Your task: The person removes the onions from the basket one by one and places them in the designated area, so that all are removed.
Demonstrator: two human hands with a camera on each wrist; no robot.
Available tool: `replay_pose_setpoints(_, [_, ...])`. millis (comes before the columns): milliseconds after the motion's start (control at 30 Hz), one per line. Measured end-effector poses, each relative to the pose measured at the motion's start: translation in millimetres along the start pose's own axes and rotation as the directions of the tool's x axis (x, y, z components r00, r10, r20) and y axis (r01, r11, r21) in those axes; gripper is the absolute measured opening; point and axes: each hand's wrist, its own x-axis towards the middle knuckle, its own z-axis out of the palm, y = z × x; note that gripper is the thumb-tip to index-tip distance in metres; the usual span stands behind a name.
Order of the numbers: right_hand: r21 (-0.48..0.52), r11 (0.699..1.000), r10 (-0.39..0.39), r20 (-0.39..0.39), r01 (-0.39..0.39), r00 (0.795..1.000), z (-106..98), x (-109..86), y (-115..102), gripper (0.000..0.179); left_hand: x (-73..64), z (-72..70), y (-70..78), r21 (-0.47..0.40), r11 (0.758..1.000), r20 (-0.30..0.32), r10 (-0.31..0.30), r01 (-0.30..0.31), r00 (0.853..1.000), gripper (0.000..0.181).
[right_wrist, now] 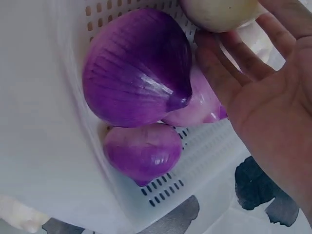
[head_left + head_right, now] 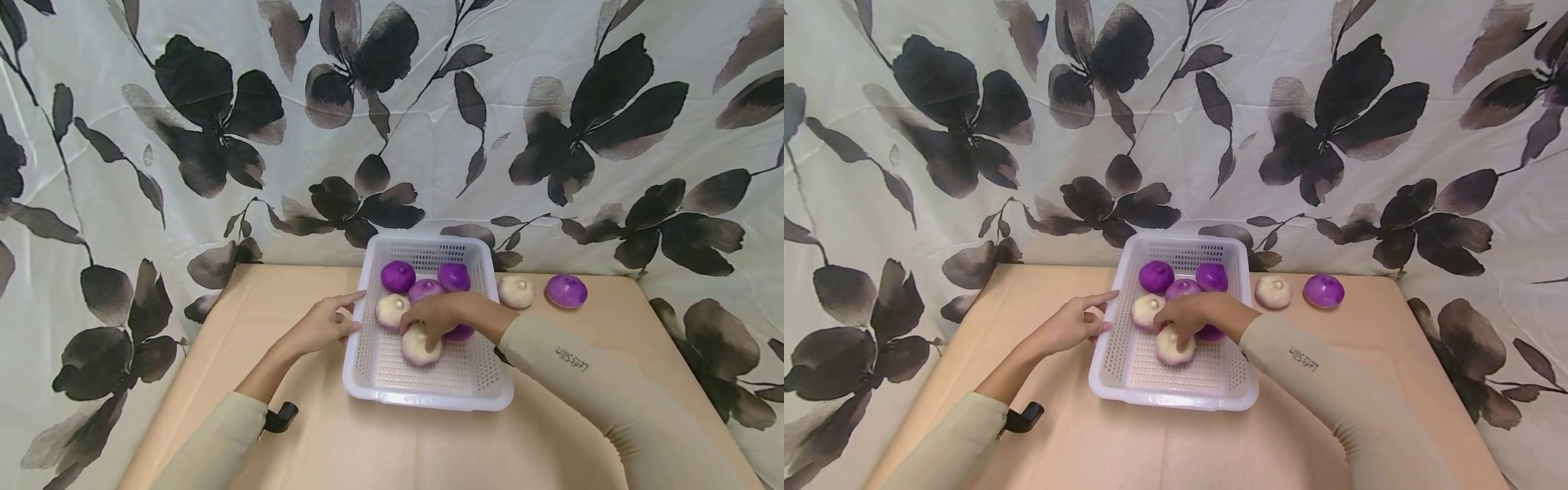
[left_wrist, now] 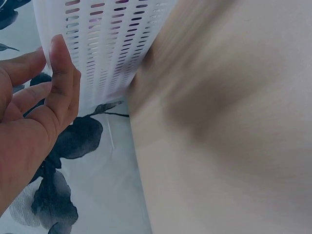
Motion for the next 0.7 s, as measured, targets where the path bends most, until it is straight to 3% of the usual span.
replay_pose_setpoints(300, [0.009,1.0,-0.004,0.029,0.004,1.0,6,8.1,-5,0.055,-0.9,1.3,0.2,-0.012,1.0,0.002,-0.004,0.004,1.0,0.065])
replay_pose_setpoints(567, [0.124,0.992,-0.007,0.08,-0.003,0.997,14,12.1,-5,0.057,-0.3,2.4,-0.3,-0.002,1.0,0.0,0.004,-0.004,1.0,0.065])
replay_pose_setpoints(700, [0.126,0.992,-0.018,0.076,0.008,0.997,15,13.8,-5,0.058,-1.5,2.1,0.5,0.0,1.0,-0.003,-0.003,0.003,1.0,0.065])
